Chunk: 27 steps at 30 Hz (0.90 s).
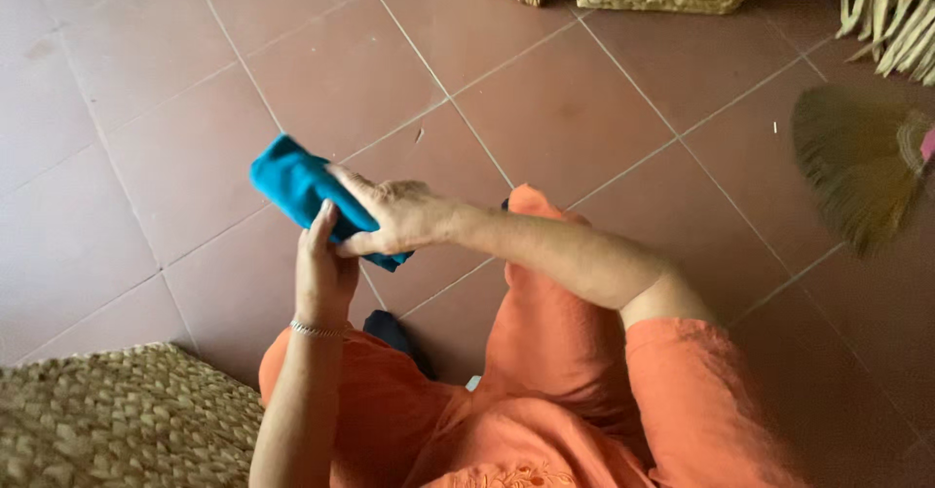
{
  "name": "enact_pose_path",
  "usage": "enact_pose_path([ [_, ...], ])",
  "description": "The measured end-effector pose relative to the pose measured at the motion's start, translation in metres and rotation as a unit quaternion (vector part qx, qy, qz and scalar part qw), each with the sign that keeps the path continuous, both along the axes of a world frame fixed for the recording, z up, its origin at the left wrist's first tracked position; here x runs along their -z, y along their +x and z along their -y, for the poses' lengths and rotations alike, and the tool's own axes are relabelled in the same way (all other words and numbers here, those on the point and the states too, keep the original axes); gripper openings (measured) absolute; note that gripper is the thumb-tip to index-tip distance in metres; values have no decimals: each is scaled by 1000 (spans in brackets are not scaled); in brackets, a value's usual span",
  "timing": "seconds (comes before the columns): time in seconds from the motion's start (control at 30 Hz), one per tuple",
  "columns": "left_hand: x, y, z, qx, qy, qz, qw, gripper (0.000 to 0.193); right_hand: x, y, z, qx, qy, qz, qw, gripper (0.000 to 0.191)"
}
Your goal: The person sits on a tiled floor and wipes a small woven basket with a blue cloth. They clean the exterior and interior surfaces, then place the basket aside and pick up another similar basket to continue wiping.
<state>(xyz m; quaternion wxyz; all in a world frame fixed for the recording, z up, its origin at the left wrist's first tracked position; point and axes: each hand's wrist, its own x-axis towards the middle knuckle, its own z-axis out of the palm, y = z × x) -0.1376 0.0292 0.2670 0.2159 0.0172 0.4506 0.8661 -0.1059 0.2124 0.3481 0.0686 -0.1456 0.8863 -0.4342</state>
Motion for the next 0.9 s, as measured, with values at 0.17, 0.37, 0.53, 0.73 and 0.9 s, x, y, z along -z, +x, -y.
enact_pose_path([
  [0.17, -5, -14, -27, 34, -40, 50, 997, 40, 74, -9, -105, 50, -47, -24, 997, 65],
  [0.37, -33, -27, -15, -3, -73, 24, 997, 37, 198, 131, -176, 429, -168, 109, 881, 34],
  [0.53, -11, -24, -5, -9, -87, 98, 991, 34, 226, 229, -108, 478, -36, 164, 862, 34],
  [0.73, 14, -13, 16, -3, -159, 164, 974, 33, 171, 242, -61, 451, 179, 101, 869, 34],
  [0.9, 34, -4, 44, 1, -205, 304, 930, 40, 150, 202, -61, 449, 262, 80, 850, 34],
])
